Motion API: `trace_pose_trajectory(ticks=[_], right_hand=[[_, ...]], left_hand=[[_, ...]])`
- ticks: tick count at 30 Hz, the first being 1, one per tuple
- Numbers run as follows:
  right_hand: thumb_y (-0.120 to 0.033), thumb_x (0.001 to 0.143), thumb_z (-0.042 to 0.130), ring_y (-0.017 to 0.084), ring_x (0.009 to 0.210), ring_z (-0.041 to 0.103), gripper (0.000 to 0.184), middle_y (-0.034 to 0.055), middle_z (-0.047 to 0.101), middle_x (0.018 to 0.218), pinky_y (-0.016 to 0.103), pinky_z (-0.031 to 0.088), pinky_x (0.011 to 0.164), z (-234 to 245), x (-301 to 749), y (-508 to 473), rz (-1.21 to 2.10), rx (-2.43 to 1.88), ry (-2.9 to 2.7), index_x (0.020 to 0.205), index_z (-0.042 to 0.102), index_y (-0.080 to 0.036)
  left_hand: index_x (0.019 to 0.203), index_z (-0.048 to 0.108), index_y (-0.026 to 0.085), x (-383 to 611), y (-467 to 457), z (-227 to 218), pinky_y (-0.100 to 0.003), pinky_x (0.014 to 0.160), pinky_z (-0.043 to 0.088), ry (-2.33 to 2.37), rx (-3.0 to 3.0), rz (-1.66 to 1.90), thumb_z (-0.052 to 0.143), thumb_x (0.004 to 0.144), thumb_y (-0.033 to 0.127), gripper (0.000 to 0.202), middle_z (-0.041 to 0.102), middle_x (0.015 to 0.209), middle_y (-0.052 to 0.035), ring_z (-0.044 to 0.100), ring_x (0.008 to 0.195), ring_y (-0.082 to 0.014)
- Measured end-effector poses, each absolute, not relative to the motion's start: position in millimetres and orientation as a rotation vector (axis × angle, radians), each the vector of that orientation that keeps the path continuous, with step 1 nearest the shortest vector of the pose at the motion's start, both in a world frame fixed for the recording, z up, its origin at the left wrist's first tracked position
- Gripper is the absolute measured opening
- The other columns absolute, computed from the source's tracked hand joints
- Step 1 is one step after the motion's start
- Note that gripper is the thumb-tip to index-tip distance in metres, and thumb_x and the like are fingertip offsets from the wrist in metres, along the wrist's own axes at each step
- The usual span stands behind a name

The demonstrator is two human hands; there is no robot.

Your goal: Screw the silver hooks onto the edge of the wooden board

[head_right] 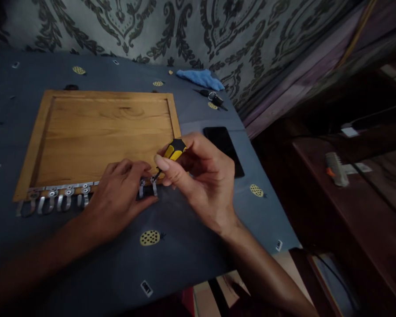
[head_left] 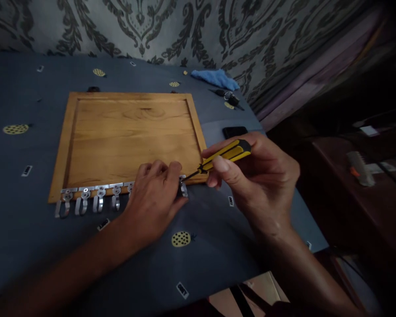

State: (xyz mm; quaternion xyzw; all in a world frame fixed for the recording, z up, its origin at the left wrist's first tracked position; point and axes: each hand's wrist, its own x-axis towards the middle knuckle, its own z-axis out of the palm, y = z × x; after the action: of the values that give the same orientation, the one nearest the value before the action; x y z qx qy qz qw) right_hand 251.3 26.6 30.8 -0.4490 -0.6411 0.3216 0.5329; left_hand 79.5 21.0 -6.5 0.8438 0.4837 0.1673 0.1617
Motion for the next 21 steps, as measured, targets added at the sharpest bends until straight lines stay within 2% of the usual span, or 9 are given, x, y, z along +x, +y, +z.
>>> trace_pose_trajectory(ticks=[4,10,14,17,21], right_hand=[[-0.034,0.086,0.078,0.006,0.048,0.060,0.017,-0.0046,0.068,0.075,0.020,0.055,0.047,34,246,32,0.850,-1.078,-1.502,0.083,0.065,-0.024],[-0.038,0.086,0.077,0.009,0.054,0.065,0.021,-0.0022,0.072,0.084,0.022,0.059,0.048,39,254,36,0.949,-1.078,-1.596,0.103,0.074,-0.026],[-0.037,0.082,0.081,0.008,0.050,0.064,0.018,-0.0009,0.072,0.081,0.021,0.056,0.044,36,255,35,0.967,-1.088,-1.513,0.091,0.075,-0.021],[-0.039,0.078,0.085,0.006,0.043,0.059,0.024,-0.0005,0.072,0.077,0.020,0.051,0.039,32,250,34,0.918,-1.106,-1.427,0.079,0.071,-0.019],[-0.041,0.078,0.084,0.007,0.043,0.059,0.025,-0.0011,0.072,0.074,0.020,0.050,0.038,29,251,33,0.927,-1.088,-1.423,0.082,0.071,-0.020]], left_hand=[[0.111,0.050,0.019,80,22,-6,-0.043,0.089,0.044,1.375,2.414,0.434,0.077,0.083,0.025,0.040,0.070,0.106,-0.0071,0.058,0.104,-0.0291],[0.113,0.049,0.018,81,23,-3,-0.045,0.093,0.043,1.396,2.391,0.366,0.078,0.083,0.027,0.043,0.070,0.107,-0.0086,0.058,0.107,-0.0303],[0.116,0.048,0.017,80,23,-1,-0.047,0.094,0.043,1.368,2.377,0.331,0.075,0.086,0.028,0.042,0.070,0.109,-0.0096,0.057,0.109,-0.0312],[0.116,0.048,0.017,80,23,0,-0.047,0.095,0.043,1.359,2.376,0.318,0.075,0.087,0.028,0.041,0.069,0.110,-0.0106,0.057,0.110,-0.0313],[0.116,0.049,0.016,80,23,1,-0.047,0.095,0.043,1.366,2.372,0.308,0.074,0.087,0.028,0.040,0.069,0.110,-0.0112,0.057,0.110,-0.0317]])
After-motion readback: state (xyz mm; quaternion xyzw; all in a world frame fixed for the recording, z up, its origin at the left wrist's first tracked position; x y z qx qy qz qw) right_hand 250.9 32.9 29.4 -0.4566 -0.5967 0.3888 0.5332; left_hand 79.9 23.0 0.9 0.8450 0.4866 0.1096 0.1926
